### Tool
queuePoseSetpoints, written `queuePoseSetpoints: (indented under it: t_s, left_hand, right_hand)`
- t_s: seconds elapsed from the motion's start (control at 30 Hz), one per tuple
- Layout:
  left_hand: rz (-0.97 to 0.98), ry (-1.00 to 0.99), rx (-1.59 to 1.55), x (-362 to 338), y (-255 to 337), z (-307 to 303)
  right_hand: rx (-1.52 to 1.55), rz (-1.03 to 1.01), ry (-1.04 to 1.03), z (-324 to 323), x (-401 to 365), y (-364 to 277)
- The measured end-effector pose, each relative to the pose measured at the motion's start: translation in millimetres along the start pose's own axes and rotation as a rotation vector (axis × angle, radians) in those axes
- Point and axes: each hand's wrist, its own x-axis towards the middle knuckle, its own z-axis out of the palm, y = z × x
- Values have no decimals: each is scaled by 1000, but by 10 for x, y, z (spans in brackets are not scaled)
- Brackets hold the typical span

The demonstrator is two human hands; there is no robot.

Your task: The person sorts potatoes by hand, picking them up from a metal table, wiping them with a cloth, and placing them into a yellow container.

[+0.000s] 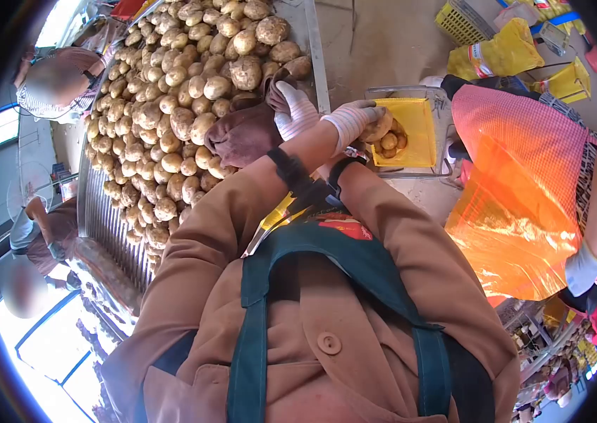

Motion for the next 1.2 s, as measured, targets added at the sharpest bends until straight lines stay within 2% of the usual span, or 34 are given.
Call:
queuePoseSetpoints:
  t_s: [0.07,0.17,0.2,0.23,0.27,0.3,0.33,0.37,0.43,0.47,0.53,0.57,0.6,0.63,0.67,0.7,0.73,0.77,0.87,0.9,0.97,1.03,1.1,1.2]
  left_hand:
    - [-4,-28,-31,61,-39,-3]
    - [19,5,-214,334,-544,-73]
    - [-50,-48,-143,248,-339,-48]
    - [-110,-80,-72,130,-131,5]
    - [70,43,97,115,-137,-16]
    - [227,166,270,89,-182,-63]
    - [286,227,298,1,-169,-117]
    - [335,275,322,-76,-141,-193]
    - [304,269,66,-391,41,-412]
    - [292,251,-61,-538,104,-539]
    - [443,268,-62,-594,71,-776]
    - [525,287,-66,-739,153,-947]
    - [462,333,-2,-944,219,-1184]
    - [417,320,-175,-1158,300,-1342]
    - [554,417,48,-1142,196,-1649]
    - [562,557,149,-1220,144,-1869]
    - [586,674,346,-1283,87,-2165]
    - [600,779,383,-1415,71,-2368]
    - [577,1144,880,-1825,48,-2977]
    - [489,1275,1025,-1881,-3,-3162]
    - [358,1404,1028,-1942,-130,-3515]
    - [139,1281,941,-1905,-216,-3873]
    - [229,1285,985,-1784,-305,-4026]
    - [322,1311,1190,-1766,-12,-3945]
  right_hand:
    - [-79,-12,14,-122,-26,-177]
    - [-27,33,-39,-212,-43,-259]
    - [92,-45,-20,-157,-46,-201]
    - [523,-193,-53,89,-3,103]
    - [194,-177,96,-83,-34,-390]
    - [224,-140,78,-63,-20,-388]
    - [383,-258,76,58,-21,-108]
    - [212,-161,25,-20,-46,-126]
    - [-224,-39,-26,-53,-107,-97]
    - [-480,-53,-33,74,-88,123]
    - [-566,-71,-44,61,-93,375]
    - [-390,-93,-73,10,-65,236]
    - [-213,-48,-38,-29,-67,88]
    - [-34,-10,4,-89,-35,-238]
    - [95,-5,-36,-76,-31,-231]
    - [221,6,-75,-69,-37,-217]
    - [141,13,-76,-94,-29,-329]
    - [136,21,-85,-86,-35,-312]
    - [149,19,-92,-72,-21,-259]
    - [107,40,-81,-70,-22,-326]
    - [25,83,-51,-87,-21,-469]
    - [1,64,-44,-50,4,-485]
    - [-54,47,-56,-61,-8,-549]
    - [-62,-11,-32,-32,-4,-478]
